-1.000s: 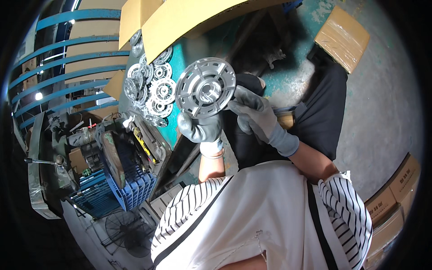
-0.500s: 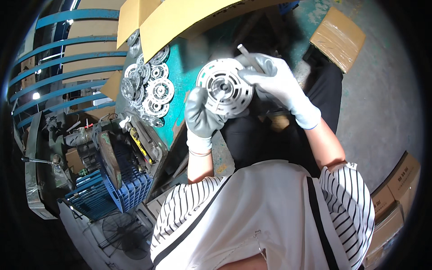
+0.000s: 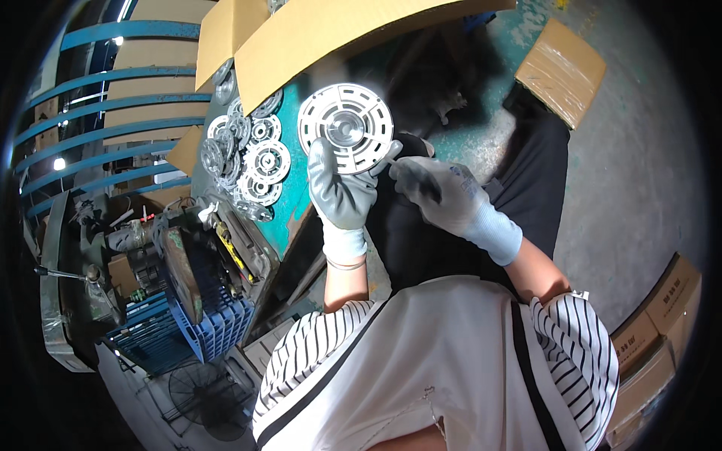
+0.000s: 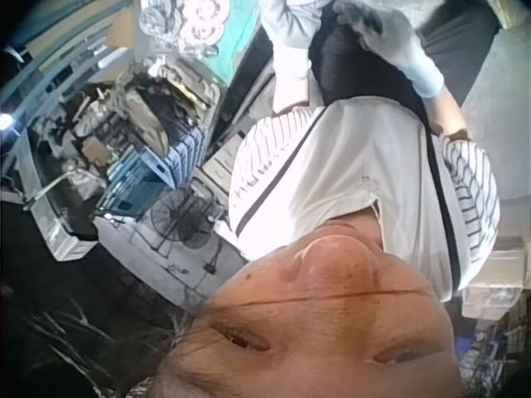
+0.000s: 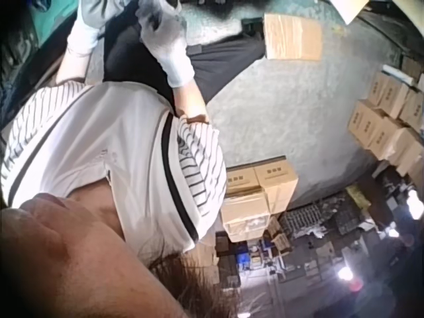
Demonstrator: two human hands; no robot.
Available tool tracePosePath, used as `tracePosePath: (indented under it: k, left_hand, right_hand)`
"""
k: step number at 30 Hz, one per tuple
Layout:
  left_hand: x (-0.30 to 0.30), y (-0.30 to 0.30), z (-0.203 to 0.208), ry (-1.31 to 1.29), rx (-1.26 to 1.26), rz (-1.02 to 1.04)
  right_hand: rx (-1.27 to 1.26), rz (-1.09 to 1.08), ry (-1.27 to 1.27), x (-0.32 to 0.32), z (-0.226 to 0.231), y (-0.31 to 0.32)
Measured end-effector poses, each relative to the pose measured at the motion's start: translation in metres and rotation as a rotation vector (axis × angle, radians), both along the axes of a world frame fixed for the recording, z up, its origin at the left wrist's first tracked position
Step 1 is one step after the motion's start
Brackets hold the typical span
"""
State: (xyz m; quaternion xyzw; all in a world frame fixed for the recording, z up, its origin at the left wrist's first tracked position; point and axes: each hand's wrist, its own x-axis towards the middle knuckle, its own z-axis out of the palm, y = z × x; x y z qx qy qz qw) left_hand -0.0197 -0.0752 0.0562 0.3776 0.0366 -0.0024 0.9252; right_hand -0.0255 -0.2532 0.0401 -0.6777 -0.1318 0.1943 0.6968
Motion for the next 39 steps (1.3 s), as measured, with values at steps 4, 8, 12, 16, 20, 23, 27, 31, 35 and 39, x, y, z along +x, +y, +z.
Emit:
tracePosePath:
  k: [4,8,12,16,20,23,27,31,35,39]
  left_hand:
    - [-0.001,0.001,-0.001,-0.045,0.025,-0.005]
    - [-0.001,-0.002,-0.004,-0.138,0.397,0.054]
    - [0.001,-0.011,0.009,-0.072,0.022,0.034]
    - [0.0,-0.002,0.011,0.037,-0.24,-0.046]
    - [-0.001,0.001,0.004,0.083,-0.375,-0.063]
    - [-0.003,0.0,0.005,0.097,-0.407,-0.061]
    - [-0.003,0.002,0.003,0.122,-0.52,-0.097]
    - [-0.004,0.003,0.004,0.146,-0.48,-0.092]
    - [-0.005,0.005,0.004,0.195,-0.462,-0.095]
    - [-0.004,0.003,0.004,0.25,-0.414,-0.023]
  right_hand:
    - [-0.037,0.026,0.025,-0.003,0.004,0.007]
    - [-0.015,0.023,-0.037,-0.003,-0.005,0.01]
    - [-0.033,0.02,-0.01,-0.004,-0.007,0.008]
    - [-0.036,0.096,0.131,-0.002,0.003,0.005]
    - [-0.035,0.105,0.156,-0.005,0.003,0.006]
    - [-0.086,0.114,0.196,-0.005,0.011,0.006]
    - [-0.135,0.108,0.037,-0.01,0.001,0.006]
    - [-0.088,0.014,-0.216,-0.018,-0.011,0.009]
    - [-0.188,0.043,-0.099,-0.017,0.01,0.011]
    - [-0.202,0.035,-0.126,-0.018,0.006,0.01]
